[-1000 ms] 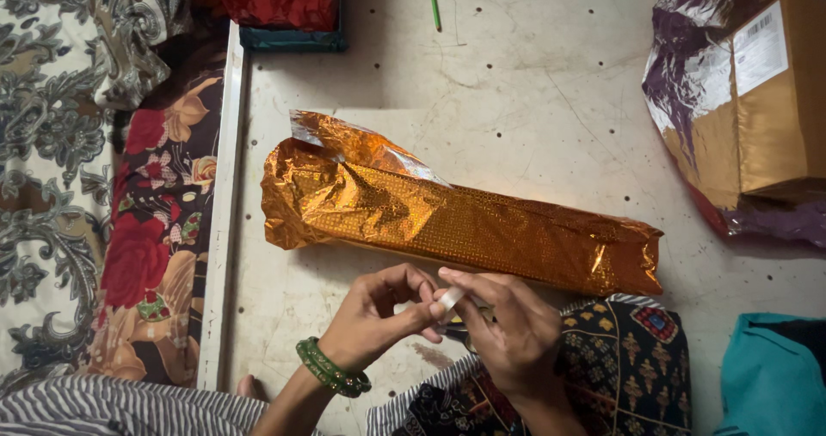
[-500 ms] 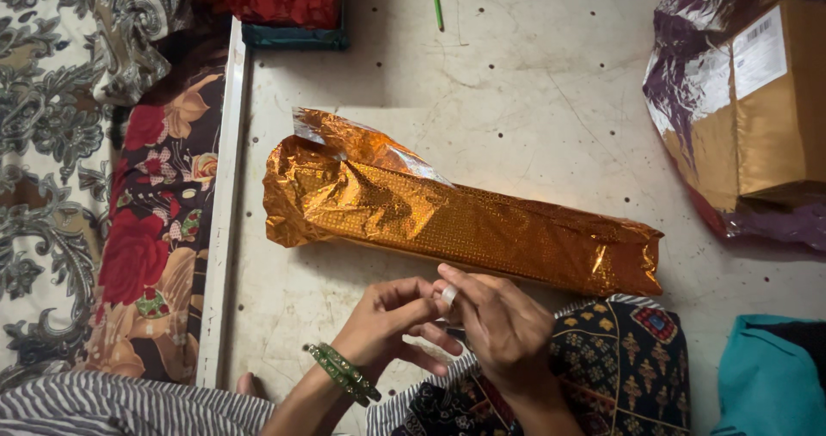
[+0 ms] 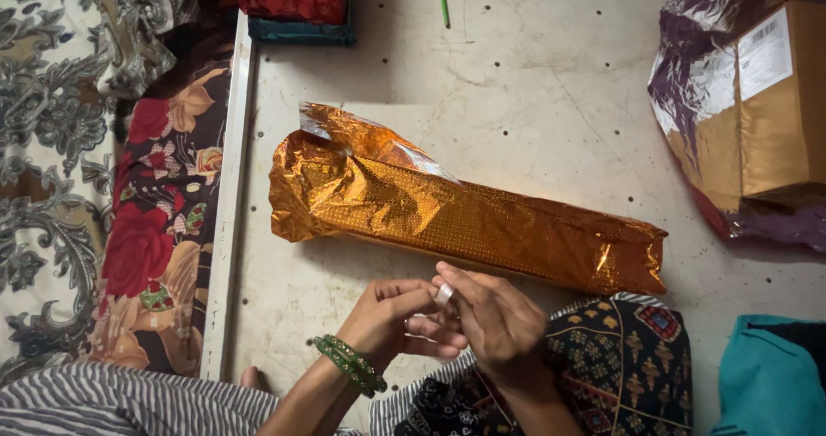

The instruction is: The person wraps a rectangular box in red foil gift wrap, folding the paper over the box and securing it with tape. They then place a second box on orange foil wrap, fold the wrap around it, and press tape along the seam before lifting the wrapped box.

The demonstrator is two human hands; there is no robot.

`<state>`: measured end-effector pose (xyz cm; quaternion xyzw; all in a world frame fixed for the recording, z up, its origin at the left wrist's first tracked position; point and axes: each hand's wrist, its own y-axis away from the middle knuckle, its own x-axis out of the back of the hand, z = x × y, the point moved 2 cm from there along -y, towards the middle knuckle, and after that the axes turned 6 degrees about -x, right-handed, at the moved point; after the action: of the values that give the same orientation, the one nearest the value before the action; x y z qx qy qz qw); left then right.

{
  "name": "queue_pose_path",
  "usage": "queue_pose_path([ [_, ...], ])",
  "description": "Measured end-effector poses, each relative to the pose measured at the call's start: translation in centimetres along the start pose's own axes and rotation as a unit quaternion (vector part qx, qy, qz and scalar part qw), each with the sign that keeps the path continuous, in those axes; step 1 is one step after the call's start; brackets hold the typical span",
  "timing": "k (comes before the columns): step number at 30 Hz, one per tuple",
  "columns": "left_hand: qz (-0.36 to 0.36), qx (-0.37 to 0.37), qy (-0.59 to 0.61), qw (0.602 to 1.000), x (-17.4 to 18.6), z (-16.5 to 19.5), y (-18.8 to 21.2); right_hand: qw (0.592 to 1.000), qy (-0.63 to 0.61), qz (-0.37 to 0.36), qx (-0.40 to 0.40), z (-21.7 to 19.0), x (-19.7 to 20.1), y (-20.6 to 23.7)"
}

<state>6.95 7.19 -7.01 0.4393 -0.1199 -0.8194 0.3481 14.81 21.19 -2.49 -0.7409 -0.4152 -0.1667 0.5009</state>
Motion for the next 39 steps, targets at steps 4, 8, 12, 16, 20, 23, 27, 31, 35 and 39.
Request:
queue_pose_path([
  [4, 0.004, -0.013, 0.001, 1.000, 0.1, -0.3, -0.2, 1.000, 0.000, -0.004, 0.001, 0.0, -0.2, 0.0],
  [8, 0.024, -0.020, -0.002, 0.999, 0.4, -0.7, -0.4, 1.000, -0.008, -0.010, -0.007, -0.2, -0.1, -0.2],
  [12, 0.059, -0.027, -0.014, 0.998, 0.2, -1.3, -0.7, 1.000, -0.018, -0.010, -0.004, -0.1, -0.2, -0.2],
  [16, 0.054, -0.066, -0.015, 0.996, -0.3, -1.4, -0.8, 0.999, -0.015, -0.007, -0.030, 0.4, -0.8, 0.2],
  [20, -0.006, -0.090, -0.042, 0.995, -0.8, -0.9, -0.3, 0.981, -0.138, 0.011, -0.134, 1.6, -1.6, 0.2],
  [23, -0.009, -0.120, -0.058, 0.991, -1.1, -0.3, -0.2, 0.972, -0.170, 0.001, -0.160, 1.9, -1.1, 0.0],
  [27, 0.040, -0.163, -0.107, 0.980, -1.4, 0.4, -0.1, 0.969, -0.166, 0.009, -0.182, 1.0, 0.1, -0.5],
  [31, 0.063, -0.193, -0.124, 0.971, -1.7, 0.5, 0.1, 0.980, -0.133, 0.007, -0.147, -0.1, 0.9, -1.5],
  [35, 0.092, -0.236, -0.156, 0.955, -1.9, 0.5, 0.4, 0.985, -0.105, 0.011, -0.137, -0.7, 1.0, -1.9],
  [39, 0.119, -0.252, -0.190, 0.941, -2.2, 0.4, 0.6, 0.975, -0.128, 0.019, -0.179, -0.7, 0.7, -1.7],
])
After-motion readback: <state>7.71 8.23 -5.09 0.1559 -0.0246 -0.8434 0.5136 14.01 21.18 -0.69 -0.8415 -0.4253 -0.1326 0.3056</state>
